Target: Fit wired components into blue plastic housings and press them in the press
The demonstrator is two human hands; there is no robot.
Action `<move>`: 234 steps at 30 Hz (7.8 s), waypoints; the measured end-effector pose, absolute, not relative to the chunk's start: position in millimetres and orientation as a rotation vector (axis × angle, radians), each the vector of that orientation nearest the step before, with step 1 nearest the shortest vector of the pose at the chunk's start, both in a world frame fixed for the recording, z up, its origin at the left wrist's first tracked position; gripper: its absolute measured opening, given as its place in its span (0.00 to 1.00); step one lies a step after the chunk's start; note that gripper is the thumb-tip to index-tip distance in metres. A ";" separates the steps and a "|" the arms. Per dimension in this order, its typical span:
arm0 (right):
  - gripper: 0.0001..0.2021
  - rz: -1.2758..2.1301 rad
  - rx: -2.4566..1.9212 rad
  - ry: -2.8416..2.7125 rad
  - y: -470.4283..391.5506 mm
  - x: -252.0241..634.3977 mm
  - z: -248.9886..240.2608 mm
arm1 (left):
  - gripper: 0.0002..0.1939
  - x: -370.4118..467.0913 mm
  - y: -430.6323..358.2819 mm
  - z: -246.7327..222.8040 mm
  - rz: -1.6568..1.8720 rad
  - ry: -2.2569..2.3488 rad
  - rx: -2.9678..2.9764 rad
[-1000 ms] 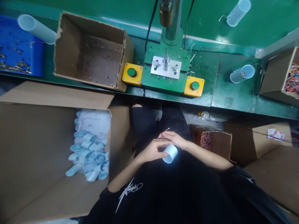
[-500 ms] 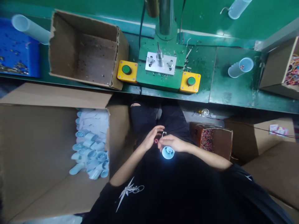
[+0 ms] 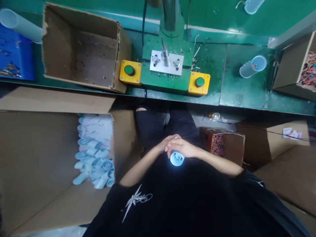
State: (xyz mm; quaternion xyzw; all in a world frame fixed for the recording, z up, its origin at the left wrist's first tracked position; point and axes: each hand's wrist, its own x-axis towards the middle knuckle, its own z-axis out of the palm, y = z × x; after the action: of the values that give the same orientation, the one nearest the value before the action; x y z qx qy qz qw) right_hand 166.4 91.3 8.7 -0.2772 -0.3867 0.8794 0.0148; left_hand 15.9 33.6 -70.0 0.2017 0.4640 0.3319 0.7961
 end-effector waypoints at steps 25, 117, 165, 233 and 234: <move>0.28 2.501 -1.057 -0.619 105.0 173.2 9.8 | 0.23 -41.8 41.7 -7.9 0.891 1.243 0.906; 0.21 0.848 -0.832 -2.330 111.0 168.1 -11.1 | 0.09 8.0 39.5 9.8 1.082 1.945 1.699; 0.32 1.438 -0.804 -2.094 145.6 168.2 30.5 | 0.18 -32.2 23.7 20.9 1.329 1.069 0.689; 0.32 0.325 -0.965 -2.099 314.4 79.8 90.1 | 0.26 -9.8 36.3 -36.2 1.280 1.083 -0.030; 0.31 0.328 -0.963 -2.111 314.2 79.8 92.1 | 0.27 -9.6 37.5 -35.5 1.282 1.078 -0.019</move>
State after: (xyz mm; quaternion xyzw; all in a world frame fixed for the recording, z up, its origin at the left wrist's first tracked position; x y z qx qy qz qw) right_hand 79.8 314.2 92.1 -0.3786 -0.8301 0.1288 0.3886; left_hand -9.6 37.5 -35.5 -0.0082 0.4783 0.5686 0.6693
